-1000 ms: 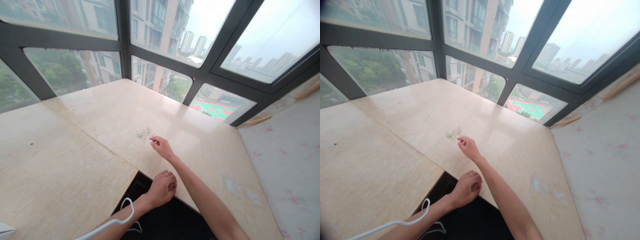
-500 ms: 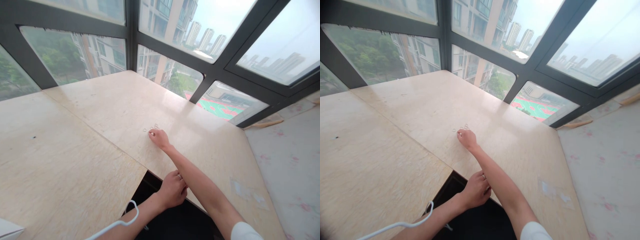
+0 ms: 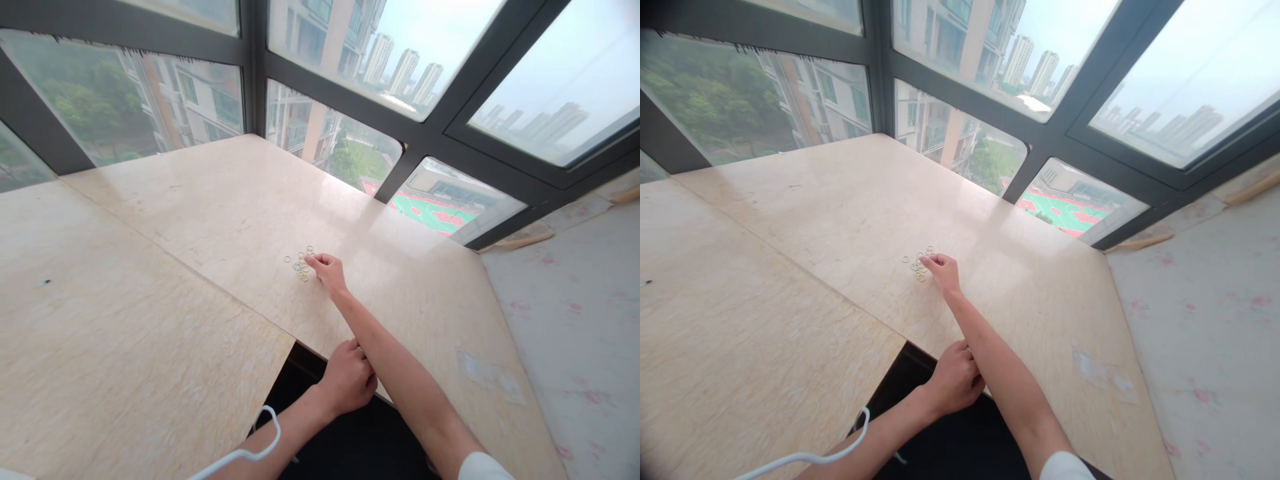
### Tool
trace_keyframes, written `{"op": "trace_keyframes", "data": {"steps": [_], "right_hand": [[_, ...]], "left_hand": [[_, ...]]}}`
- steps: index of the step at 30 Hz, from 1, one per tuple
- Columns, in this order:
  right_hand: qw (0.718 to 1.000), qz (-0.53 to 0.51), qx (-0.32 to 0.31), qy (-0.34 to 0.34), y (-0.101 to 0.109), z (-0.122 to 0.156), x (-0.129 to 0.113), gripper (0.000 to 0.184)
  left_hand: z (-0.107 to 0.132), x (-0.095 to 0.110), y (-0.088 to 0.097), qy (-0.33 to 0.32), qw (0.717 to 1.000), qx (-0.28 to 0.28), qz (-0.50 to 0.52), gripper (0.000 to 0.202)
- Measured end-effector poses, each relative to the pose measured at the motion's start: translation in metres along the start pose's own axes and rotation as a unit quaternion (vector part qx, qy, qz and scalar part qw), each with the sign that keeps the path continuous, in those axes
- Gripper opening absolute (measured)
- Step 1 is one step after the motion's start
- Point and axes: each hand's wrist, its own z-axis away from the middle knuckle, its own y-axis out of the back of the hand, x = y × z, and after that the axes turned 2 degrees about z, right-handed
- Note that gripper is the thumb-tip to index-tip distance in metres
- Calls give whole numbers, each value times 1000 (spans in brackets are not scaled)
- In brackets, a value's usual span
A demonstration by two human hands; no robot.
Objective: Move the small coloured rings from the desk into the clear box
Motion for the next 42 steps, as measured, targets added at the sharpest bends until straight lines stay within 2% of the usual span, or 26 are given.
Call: {"op": "trace_keyframes", "data": {"steps": [7, 11, 17, 20, 24, 26, 28, 32, 42], "right_hand": [[998, -46, 26, -18, 12, 7, 6, 33], [995, -93, 38, -18, 27, 18, 16, 27], [989, -145, 40, 0, 56, 50, 29, 25], [969, -241, 53, 9, 67, 61, 34, 25], [920, -378, 105, -5, 77, 66, 37, 23], [899, -419, 125, -15, 80, 66, 36, 20], [892, -433, 131, -23, 81, 65, 36, 17], [900, -419, 115, -24, 81, 66, 34, 11], [918, -383, 106, -16, 78, 69, 32, 12]], "left_hand": [[0, -2, -3, -22, 1000, 0, -9, 13], [1, -4, -3, -25, 1000, -12, 3, 12], [-2, -5, 5, -22, 999, -17, 33, 15], [-4, -3, 9, -17, 999, -11, 40, 17], [-4, -1, 11, -5, 998, -18, 55, 16], [-4, -1, 12, 0, 998, -23, 59, 15], [-4, -1, 13, 5, 998, -24, 57, 15], [-4, 0, 14, 1, 998, -31, 52, 15], [-2, -1, 17, -22, 997, -30, 65, 17]]}}
